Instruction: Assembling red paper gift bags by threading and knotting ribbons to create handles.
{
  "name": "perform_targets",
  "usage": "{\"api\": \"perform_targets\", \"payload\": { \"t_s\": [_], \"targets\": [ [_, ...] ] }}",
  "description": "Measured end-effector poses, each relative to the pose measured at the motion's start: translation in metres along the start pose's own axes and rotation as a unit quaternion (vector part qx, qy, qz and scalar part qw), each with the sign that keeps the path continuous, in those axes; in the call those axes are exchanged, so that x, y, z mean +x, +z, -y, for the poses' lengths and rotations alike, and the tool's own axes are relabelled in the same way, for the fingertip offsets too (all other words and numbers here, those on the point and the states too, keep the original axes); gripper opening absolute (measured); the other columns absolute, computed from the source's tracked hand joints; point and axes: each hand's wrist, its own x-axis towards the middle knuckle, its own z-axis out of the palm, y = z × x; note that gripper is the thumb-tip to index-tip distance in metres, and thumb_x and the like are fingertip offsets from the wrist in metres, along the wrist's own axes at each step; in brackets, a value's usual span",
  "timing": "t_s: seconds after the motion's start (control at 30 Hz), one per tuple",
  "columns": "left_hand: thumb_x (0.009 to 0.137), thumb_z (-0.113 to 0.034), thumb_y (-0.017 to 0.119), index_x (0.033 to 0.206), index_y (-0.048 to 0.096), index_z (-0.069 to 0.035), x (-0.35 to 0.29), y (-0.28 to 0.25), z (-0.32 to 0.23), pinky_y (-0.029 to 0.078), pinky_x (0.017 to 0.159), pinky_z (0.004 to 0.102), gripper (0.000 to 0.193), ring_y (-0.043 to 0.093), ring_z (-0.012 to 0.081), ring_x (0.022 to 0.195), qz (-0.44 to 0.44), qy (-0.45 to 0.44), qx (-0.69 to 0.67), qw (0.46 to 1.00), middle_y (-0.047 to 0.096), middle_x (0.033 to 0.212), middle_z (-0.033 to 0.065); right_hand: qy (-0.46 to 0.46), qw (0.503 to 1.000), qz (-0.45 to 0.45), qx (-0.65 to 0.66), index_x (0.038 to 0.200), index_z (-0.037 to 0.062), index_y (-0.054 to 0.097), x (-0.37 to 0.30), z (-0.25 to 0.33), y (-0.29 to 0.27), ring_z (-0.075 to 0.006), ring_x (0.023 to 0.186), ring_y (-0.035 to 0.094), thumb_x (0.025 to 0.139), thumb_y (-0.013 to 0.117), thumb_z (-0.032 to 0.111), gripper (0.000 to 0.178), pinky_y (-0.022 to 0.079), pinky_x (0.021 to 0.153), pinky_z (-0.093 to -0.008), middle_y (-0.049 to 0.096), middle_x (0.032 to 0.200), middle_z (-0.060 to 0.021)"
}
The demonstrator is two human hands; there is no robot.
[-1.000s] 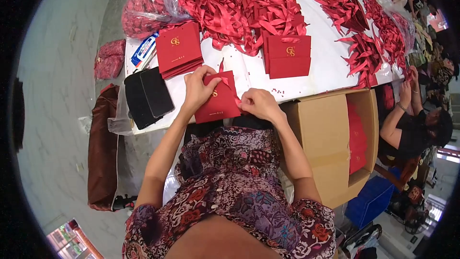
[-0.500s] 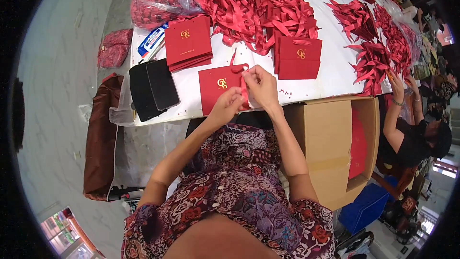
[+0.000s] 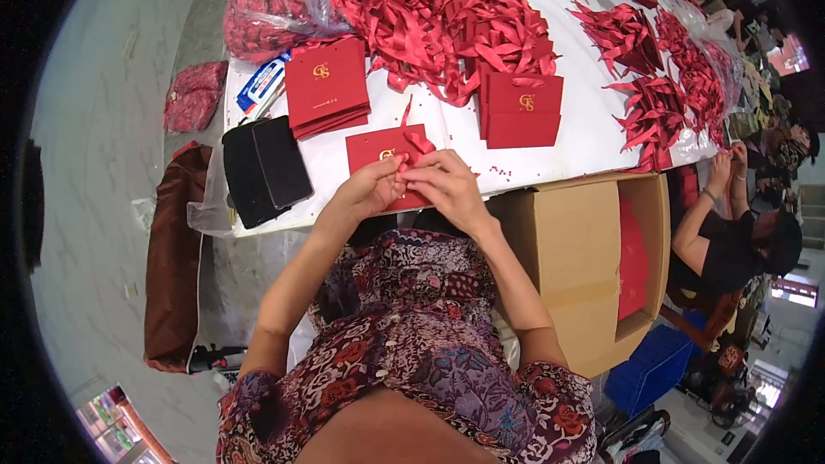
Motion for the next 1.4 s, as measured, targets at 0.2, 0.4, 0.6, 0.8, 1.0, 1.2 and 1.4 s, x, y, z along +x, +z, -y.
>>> {"api": "perform_targets", "payload": {
  "t_s": [0.2,0.4,0.6,0.8,1.0,1.2,1.4],
  "targets": [
    [0.100,-0.016,0.058,0.107,0.061,-0.005,-0.007,0.008,0.005,0.050,0.069,0.0216,0.014,0.061,0.0099,0.079,0.041,0.000,0.032,0.999,0.065,0.093,0.0025,-0.064,0.996,-0.061,-0.004,0.098,-0.0009,0.065,0.006,0.009,0.004,-0.0280,0.096,0.064,0.084,0.068,-0.001,0.014,0.051,0.083,-0.0347,0.066,0.100,-0.0115],
    [0.095,-0.013,0.064,0.110,0.060,-0.001,-0.036,0.004,-0.004,0.049,0.064,0.0231,0.019,0.059,0.0106,0.072,-0.168,0.255,0.464,0.832,0.061,0.090,0.0040,0.041,0.994,-0.101,-0.007,0.099,-0.0009,0.064,0.001,0.017,-0.022,-0.0248,0.086,0.067,0.086,0.069,0.002,0.014,0.052,0.076,-0.0312,0.067,0.094,-0.0126],
    [0.079,-0.004,0.071,0.128,0.048,0.003,-0.041,-0.020,-0.008,0.048,0.087,0.0425,0.054,0.055,0.0408,0.102,-0.273,0.396,0.677,0.556,0.049,0.115,0.0241,0.129,0.988,-0.087,-0.003,0.097,0.0003,0.066,0.014,0.020,-0.006,-0.0204,0.074,0.066,0.084,0.074,0.009,0.018,0.051,0.068,-0.0303,0.069,0.084,-0.0100],
    [0.080,-0.010,0.074,0.129,0.050,0.001,-0.023,-0.019,-0.010,0.052,0.078,0.0428,0.056,0.061,0.0391,0.094,-0.274,0.380,0.680,0.565,0.050,0.113,0.0219,0.093,0.990,-0.049,-0.097,0.093,0.0038,0.066,0.032,-0.008,0.041,-0.0334,0.079,0.065,0.086,0.070,0.013,0.012,0.051,0.069,-0.0396,0.066,0.086,-0.0130],
    [0.079,-0.014,0.076,0.126,0.055,-0.008,-0.015,-0.015,-0.014,0.053,0.069,0.0425,0.051,0.063,0.0361,0.078,-0.252,0.353,0.737,0.518,0.052,0.111,0.0190,0.099,0.979,-0.052,-0.169,0.092,0.0049,0.066,0.035,-0.026,0.058,-0.0336,0.078,0.064,0.086,0.069,0.012,0.010,0.050,0.068,-0.0433,0.065,0.084,-0.0131],
    [0.079,-0.008,0.074,0.114,0.056,-0.006,-0.012,-0.005,-0.019,0.052,0.069,0.0445,0.039,0.063,0.0370,0.081,-0.221,0.370,0.718,0.547,0.052,0.110,0.0166,0.144,0.981,-0.040,-0.127,0.089,0.0026,0.065,0.038,-0.025,0.069,-0.0303,0.074,0.066,0.083,0.072,0.012,0.013,0.051,0.066,-0.0417,0.067,0.080,-0.0130],
    [0.080,0.001,0.066,0.104,0.057,-0.003,-0.010,0.001,-0.022,0.051,0.069,0.0440,0.026,0.061,0.0381,0.083,-0.191,0.423,0.727,0.506,0.053,0.103,0.0155,0.206,0.974,-0.068,-0.065,0.081,0.0008,0.066,0.045,-0.017,0.069,-0.0257,0.065,0.069,0.080,0.072,0.011,0.012,0.054,0.061,-0.0368,0.069,0.071,-0.0131]
  ]
}}
